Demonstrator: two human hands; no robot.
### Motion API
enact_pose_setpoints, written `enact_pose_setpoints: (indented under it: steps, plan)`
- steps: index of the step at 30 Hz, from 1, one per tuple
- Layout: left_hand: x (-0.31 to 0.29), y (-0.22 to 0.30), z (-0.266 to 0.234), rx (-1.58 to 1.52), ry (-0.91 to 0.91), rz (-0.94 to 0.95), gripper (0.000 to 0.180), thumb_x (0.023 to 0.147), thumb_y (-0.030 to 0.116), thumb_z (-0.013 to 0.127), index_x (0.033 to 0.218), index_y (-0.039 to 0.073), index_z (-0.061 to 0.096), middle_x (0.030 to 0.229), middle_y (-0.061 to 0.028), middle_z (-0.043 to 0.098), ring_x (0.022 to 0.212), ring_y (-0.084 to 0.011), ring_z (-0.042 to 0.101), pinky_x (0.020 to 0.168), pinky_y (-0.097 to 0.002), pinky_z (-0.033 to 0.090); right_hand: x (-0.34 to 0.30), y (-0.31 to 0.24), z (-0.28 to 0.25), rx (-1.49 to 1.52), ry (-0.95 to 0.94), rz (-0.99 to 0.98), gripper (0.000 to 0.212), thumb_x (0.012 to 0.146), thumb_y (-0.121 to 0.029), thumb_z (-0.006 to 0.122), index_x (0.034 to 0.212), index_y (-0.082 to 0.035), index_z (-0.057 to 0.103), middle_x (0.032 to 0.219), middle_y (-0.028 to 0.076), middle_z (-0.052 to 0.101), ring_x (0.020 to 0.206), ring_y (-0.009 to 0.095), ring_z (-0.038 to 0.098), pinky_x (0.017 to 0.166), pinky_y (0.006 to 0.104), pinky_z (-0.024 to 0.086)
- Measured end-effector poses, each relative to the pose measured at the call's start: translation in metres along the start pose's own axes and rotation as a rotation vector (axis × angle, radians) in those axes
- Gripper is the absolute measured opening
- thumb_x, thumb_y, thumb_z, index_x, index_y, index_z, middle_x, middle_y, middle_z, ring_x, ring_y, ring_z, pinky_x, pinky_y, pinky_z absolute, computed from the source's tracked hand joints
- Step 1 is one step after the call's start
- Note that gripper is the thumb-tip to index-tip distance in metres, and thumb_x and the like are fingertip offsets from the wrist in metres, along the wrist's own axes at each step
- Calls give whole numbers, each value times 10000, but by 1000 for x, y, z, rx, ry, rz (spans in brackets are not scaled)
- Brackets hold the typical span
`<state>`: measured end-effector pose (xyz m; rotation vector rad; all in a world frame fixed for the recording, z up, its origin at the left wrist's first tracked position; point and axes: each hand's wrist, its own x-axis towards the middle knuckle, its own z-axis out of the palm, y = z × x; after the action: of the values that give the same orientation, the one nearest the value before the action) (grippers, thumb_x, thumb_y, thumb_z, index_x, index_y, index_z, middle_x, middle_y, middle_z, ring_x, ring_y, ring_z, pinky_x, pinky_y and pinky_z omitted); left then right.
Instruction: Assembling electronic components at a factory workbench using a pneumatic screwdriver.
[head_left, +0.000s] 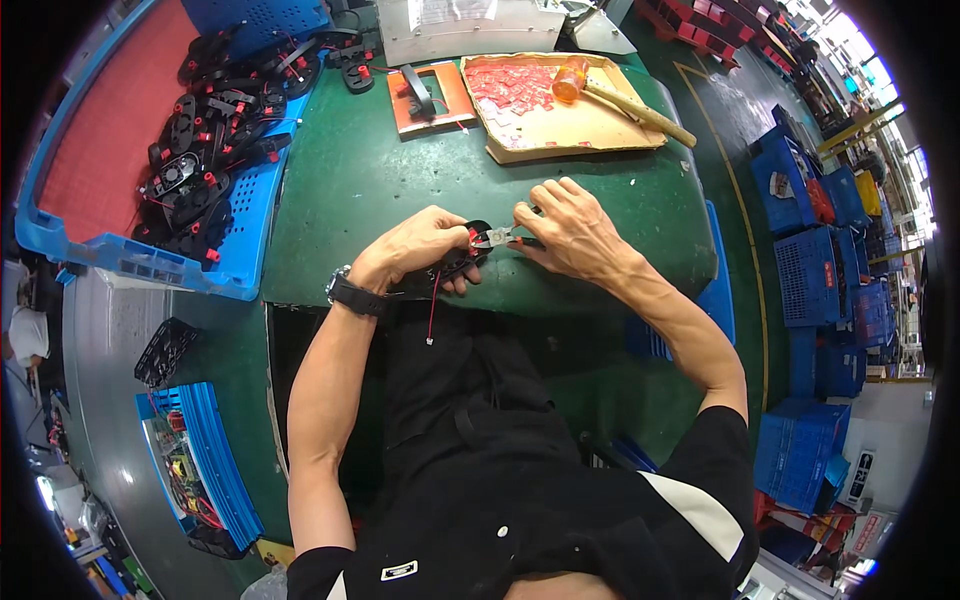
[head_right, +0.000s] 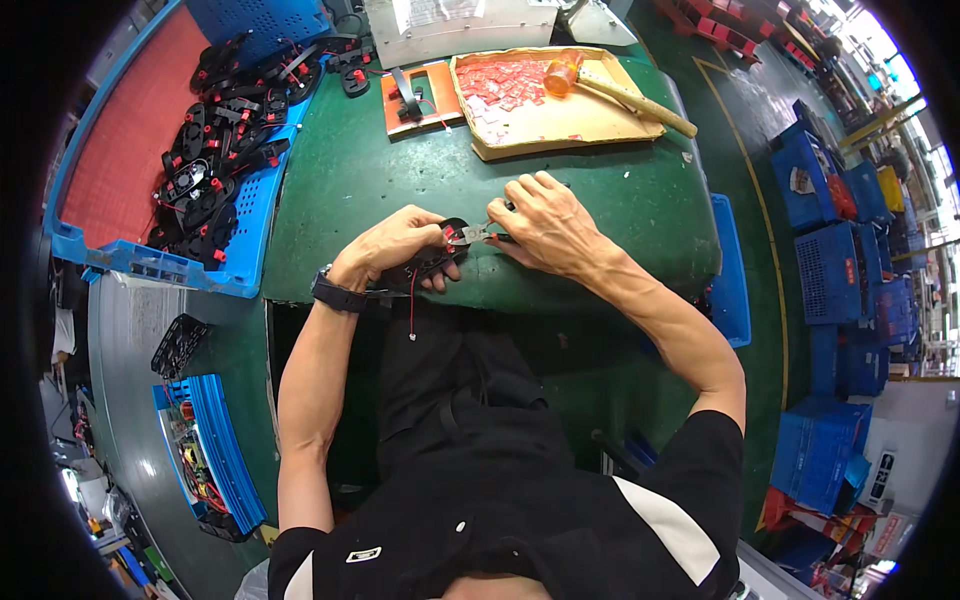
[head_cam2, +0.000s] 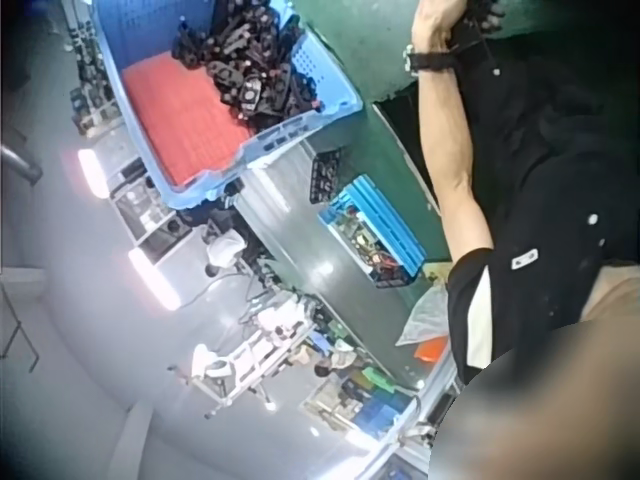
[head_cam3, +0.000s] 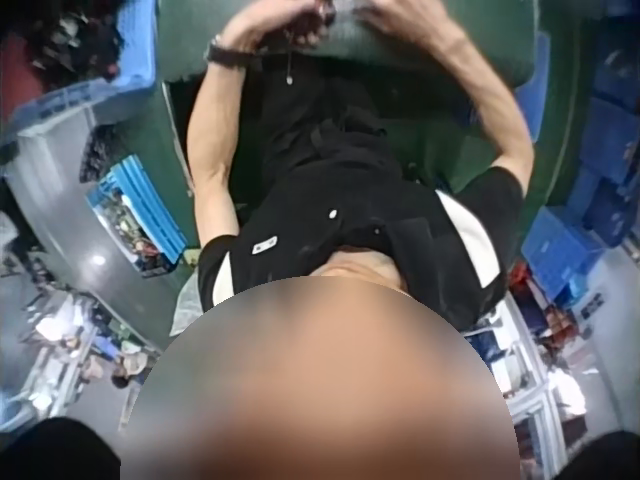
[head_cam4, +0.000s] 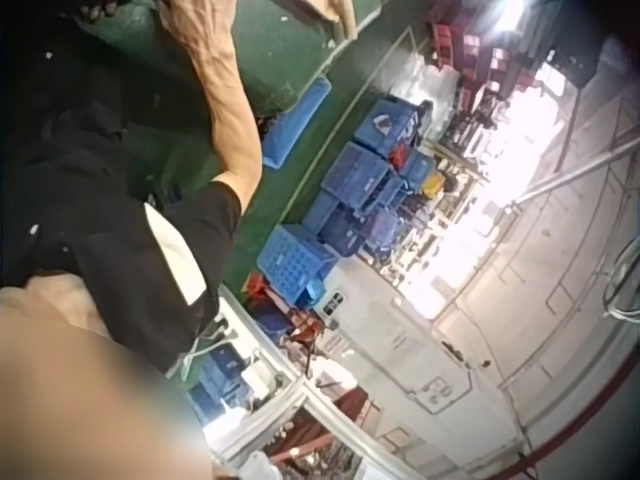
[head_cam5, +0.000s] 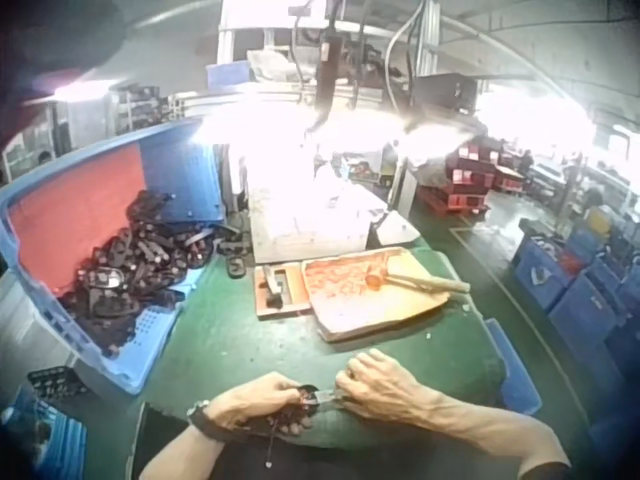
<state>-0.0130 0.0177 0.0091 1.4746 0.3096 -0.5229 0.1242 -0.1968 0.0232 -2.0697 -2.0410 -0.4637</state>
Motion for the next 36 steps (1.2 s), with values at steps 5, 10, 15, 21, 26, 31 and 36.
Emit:
enact_pose_setpoints:
  steps: [5, 10, 15, 21, 26, 31, 36]
  plan:
    - [0, 4, 0, 29, -14, 10, 273, 949, 103, 474, 1092, -54, 645, 832, -148, 727, 615, -161, 688, 554, -269, 567, -1, 3, 3, 36, -20, -9, 350, 794, -328, 777, 987, -90, 608, 864, 84, 545, 838, 250, 589, 758, 385, 475]
    - [-1, 2, -1, 16, -28, 31, 279, 946, 154, 492, 1017, -63, 652, 789, -140, 715, 601, -166, 688, 541, -269, 553, -5, 1, 3, -1, -112, -12, 313, 809, -323, 769, 977, -108, 616, 854, 80, 563, 808, 250, 613, 740, 388, 492]
    - [2, 0, -1, 7, -41, 43, 267, 944, 142, 486, 1003, -59, 652, 786, -135, 712, 602, -159, 686, 530, -262, 547, -12, -8, 6, -2, -160, 74, 308, 838, -335, 736, 1014, -105, 630, 819, 100, 592, 743, 268, 645, 670, 399, 513]
    - [1, -2, -2, 6, -42, 44, 255, 931, 79, 480, 1051, -63, 655, 807, -152, 722, 617, -169, 692, 549, -262, 563, -10, 4, 2, 47, 24, 32, 406, 785, -382, 787, 1010, -84, 627, 815, 89, 572, 757, 266, 616, 692, 389, 501]
    - [-5, -2, 2, -12, -13, 98, 254, 938, 164, 526, 951, -50, 660, 788, -155, 726, 602, -184, 704, 553, -281, 558, -28, 29, 12, 73, 49, 304, 467, 763, -395, 819, 1050, -71, 645, 830, 108, 574, 794, 298, 601, 744, 410, 502]
    - [-4, -3, 1, -33, -27, 65, 233, 926, 107, 502, 1007, -55, 648, 832, -168, 730, 620, -187, 700, 558, -278, 563, -1, 43, 16, 203, 199, 233, 528, 823, -321, 796, 1206, -3, 620, 1064, 195, 663, 1026, 375, 629, 917, 451, 502]
    - [-12, -2, -2, -5, -14, 66, 252, 916, 109, 467, 985, -57, 643, 843, -177, 732, 647, -199, 711, 578, -288, 570, 129, 87, -72, 390, 558, 450, 592, 930, -394, 697, 1319, 29, 556, 1102, 233, 675, 1014, 292, 676, 907, 385, 517]
